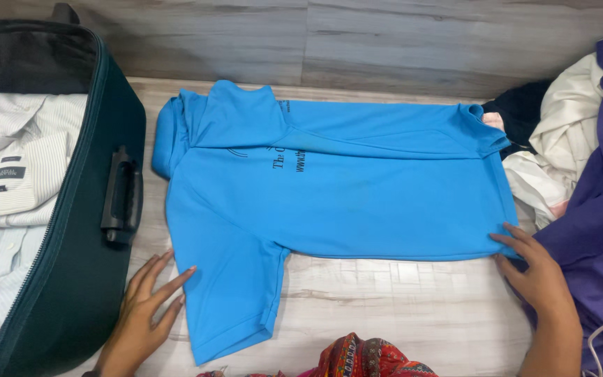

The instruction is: The person folds a white striped shirt and a blue polo shirt on a tiled floor next to an open suitcase. They smooth the shirts, fold the sleeves and body, and place the folded white shirt into the suitcase before folding the blue shirt.

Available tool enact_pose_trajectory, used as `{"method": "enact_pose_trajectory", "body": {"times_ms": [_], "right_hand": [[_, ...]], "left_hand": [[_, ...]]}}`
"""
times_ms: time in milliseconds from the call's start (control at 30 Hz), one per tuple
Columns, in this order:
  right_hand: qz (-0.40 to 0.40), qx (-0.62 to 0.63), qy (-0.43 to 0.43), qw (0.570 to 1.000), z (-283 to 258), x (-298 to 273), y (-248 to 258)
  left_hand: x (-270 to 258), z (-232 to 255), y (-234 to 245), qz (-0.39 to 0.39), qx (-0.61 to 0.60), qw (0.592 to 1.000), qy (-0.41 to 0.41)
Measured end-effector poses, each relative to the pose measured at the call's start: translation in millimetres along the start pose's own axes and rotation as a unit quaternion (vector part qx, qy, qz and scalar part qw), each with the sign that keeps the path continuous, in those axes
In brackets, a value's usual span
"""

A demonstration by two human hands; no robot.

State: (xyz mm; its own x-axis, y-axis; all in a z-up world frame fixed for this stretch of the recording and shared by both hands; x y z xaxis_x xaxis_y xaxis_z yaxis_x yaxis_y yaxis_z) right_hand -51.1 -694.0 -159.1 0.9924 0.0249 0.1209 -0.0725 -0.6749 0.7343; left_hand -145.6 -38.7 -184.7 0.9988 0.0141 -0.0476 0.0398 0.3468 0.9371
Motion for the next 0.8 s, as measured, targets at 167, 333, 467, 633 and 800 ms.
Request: {"method": "enact_pose_trajectory", "body": {"times_ms": [167, 333, 467, 633, 800], "right_hand": [[0.068, -0.003, 0.018, 0.998, -1, -8, 10], [0.1, 0.098, -0.062, 0.988, 32, -10, 29], [0.126, 0.206, -0.03, 0.97, 26, 25, 53], [0.175, 0.291, 0.019, 0.94, 39, 109, 49], [0.176, 0.231, -0.112, 0.95, 93, 127, 16]], "left_hand": [[-2, 32, 14, 0.202, 0.061, 0.966, -0.151], [8, -2, -4, 0.105, -0.054, 0.993, -0.013], [60, -10, -1, 0.154, -0.218, 0.962, -0.049], [203, -44, -20, 0.127, -0.545, 0.821, 0.114], [192, -39, -10, 0.097, -0.243, 0.943, 0.207]]}}
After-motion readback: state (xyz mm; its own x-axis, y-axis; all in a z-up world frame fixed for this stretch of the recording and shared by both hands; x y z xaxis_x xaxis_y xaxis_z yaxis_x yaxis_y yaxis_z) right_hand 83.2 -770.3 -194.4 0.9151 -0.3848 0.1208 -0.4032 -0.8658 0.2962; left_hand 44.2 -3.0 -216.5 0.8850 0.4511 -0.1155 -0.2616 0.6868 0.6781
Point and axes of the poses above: each hand's wrist, its own x-axis towards the middle knuckle, its own y-axis out of the back of the hand, z = x × y, the point moved 8 cm from there along x, towards the middle knuckle, and after that the axes turned 15 degrees about x, right-handed, at the moved point
